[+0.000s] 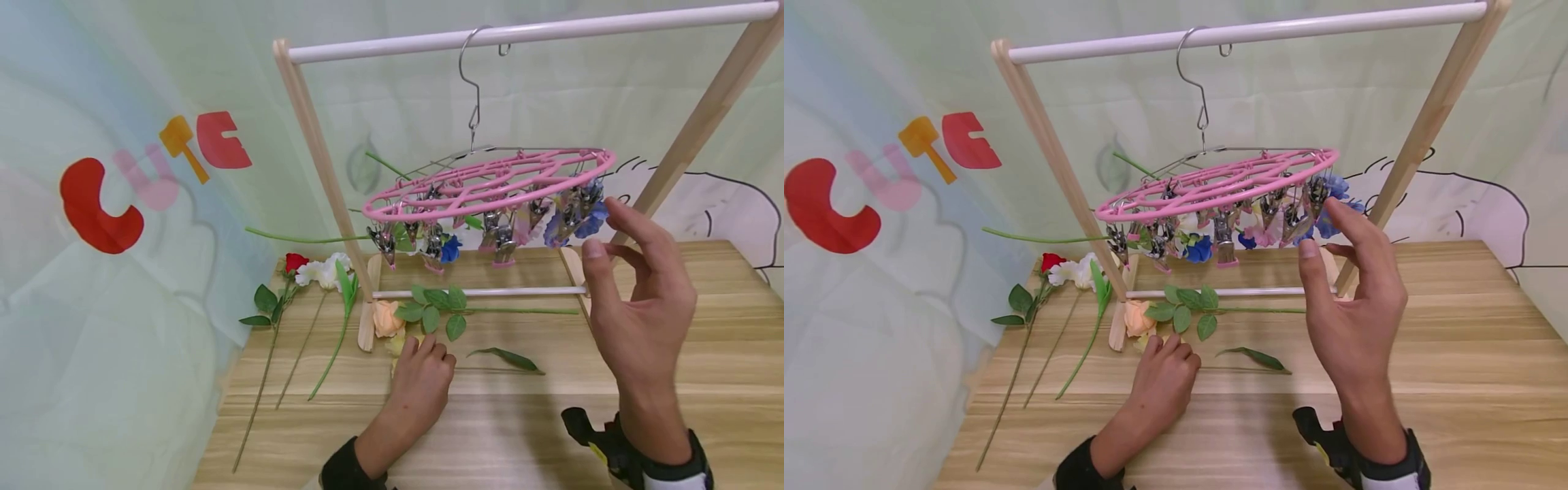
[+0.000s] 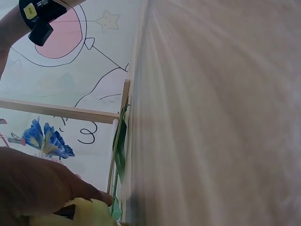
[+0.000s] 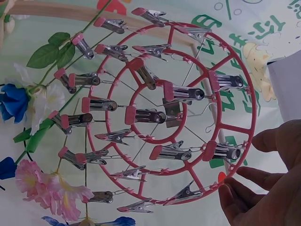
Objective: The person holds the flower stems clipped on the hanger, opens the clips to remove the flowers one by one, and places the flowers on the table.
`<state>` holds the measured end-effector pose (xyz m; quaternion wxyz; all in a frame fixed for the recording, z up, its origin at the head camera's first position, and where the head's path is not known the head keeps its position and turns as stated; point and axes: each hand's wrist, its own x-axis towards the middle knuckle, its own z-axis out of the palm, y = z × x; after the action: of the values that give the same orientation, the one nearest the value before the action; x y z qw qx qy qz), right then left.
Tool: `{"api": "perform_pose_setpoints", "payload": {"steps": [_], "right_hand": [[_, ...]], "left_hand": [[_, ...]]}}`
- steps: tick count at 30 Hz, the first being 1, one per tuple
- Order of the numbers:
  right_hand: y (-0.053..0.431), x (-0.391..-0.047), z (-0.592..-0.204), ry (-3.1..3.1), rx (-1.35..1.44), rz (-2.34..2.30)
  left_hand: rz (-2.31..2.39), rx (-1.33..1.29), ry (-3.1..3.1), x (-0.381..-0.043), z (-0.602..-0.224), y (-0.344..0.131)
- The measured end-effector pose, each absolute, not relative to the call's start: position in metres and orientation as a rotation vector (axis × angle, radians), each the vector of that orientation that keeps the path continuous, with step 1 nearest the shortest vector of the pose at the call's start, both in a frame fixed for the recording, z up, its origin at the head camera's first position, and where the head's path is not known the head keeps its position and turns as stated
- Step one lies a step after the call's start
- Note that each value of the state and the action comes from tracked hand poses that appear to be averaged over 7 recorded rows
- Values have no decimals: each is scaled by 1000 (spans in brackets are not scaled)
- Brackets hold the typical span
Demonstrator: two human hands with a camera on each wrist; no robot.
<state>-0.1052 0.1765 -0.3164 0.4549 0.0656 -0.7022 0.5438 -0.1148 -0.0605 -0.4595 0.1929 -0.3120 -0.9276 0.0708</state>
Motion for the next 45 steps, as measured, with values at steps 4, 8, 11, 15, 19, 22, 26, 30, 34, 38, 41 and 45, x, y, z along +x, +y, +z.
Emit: {"api": "perform_pose_setpoints", "payload": {"steps": [4, 8, 11, 15, 19, 22, 26, 30, 34, 38, 41, 45], "right_hand": [[177, -105, -316, -1729, 162, 1340], [178, -104, -316, -1722, 149, 1345], [178, -104, -316, -1722, 146, 1349], [178, -104, -316, -1723, 151, 1349], [178, -104, -317, -1726, 152, 1346], [178, -104, -317, -1731, 152, 1343], [178, -104, -316, -1738, 155, 1342], [178, -104, -316, -1759, 178, 1340], [178, -104, -316, -1816, 237, 1326], [178, -104, -316, -1852, 284, 1312], [178, -104, -317, -1862, 286, 1312], [177, -103, -316, -1900, 249, 1319]], "left_hand": [[188, -871, -2624, -115, -460, -60], [184, -867, -2633, -116, -460, -60], [192, -866, -2636, -116, -460, -61], [185, -865, -2631, -115, -460, -60], [139, -866, -2618, -114, -458, -60], [97, -867, -2617, -111, -453, -60], [11, -864, -2645, -109, -441, -61], [-150, -849, -2667, -110, -427, -66], [-347, -816, -2626, -116, -414, -77], [-522, -752, -2531, -127, -404, -93], [-644, -678, -2448, -137, -399, -107], [-777, -545, -2326, -150, -391, -127]]}}
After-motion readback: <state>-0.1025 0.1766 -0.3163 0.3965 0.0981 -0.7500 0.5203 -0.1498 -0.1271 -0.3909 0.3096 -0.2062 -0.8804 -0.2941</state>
